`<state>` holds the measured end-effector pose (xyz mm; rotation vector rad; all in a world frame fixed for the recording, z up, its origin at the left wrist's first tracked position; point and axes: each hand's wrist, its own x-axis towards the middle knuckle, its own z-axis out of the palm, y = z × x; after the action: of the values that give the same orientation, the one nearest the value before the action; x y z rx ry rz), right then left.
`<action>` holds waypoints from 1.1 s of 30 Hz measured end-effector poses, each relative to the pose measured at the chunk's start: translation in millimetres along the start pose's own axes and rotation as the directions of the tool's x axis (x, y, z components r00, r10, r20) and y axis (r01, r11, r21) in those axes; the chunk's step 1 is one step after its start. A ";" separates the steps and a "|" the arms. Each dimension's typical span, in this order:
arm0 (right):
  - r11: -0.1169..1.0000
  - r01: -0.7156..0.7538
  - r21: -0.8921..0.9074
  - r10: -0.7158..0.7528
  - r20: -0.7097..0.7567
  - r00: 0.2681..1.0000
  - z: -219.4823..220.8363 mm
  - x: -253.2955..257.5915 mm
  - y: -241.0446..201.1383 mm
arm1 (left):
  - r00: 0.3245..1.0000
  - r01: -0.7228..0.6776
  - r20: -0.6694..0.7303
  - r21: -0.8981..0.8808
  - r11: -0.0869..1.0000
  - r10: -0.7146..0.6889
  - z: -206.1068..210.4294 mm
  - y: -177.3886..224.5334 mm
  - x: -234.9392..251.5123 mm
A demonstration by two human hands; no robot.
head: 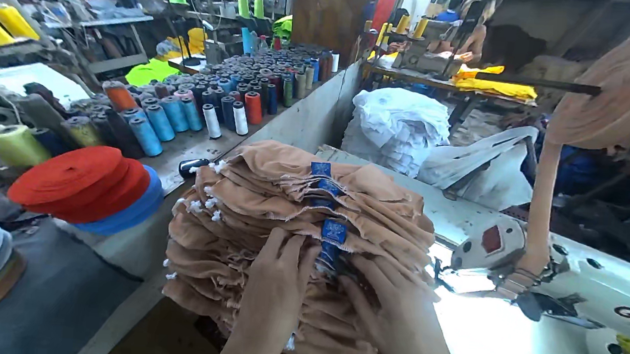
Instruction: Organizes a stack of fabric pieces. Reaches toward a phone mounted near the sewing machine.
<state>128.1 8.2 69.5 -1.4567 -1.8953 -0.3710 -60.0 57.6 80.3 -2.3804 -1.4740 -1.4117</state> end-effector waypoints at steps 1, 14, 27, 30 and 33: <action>1.000 -0.006 0.004 0.006 0.002 1.000 -0.4 2.0 1.5 | 1.000 0.000 0.015 0.022 1.000 0.000 0.7 1.3 2.6; 1.000 -0.007 -0.004 0.007 0.034 0.999 -1.9 9.1 -5.6 | 0.975 -0.040 0.222 0.076 0.996 0.022 -4.2 -0.8 14.8; 0.984 0.160 -0.084 -0.157 0.037 0.987 12.8 28.7 -26.7 | 0.994 0.012 0.109 -0.141 0.990 0.003 -21.4 -15.0 -19.4; 0.980 0.196 -0.039 -0.195 0.027 0.980 15.5 31.5 -26.2 | 0.998 0.004 0.059 -0.161 0.987 0.006 -19.8 -18.3 -23.6; 0.988 0.142 -0.054 -0.143 -0.004 0.990 7.8 26.7 -17.8 | 0.999 0.031 0.046 -0.161 0.986 -0.024 -22.4 -22.1 -22.0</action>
<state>105.7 26.5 85.4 -1.3553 -2.0029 -0.4979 -94.5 44.7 69.3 -2.5097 -1.4599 -1.5520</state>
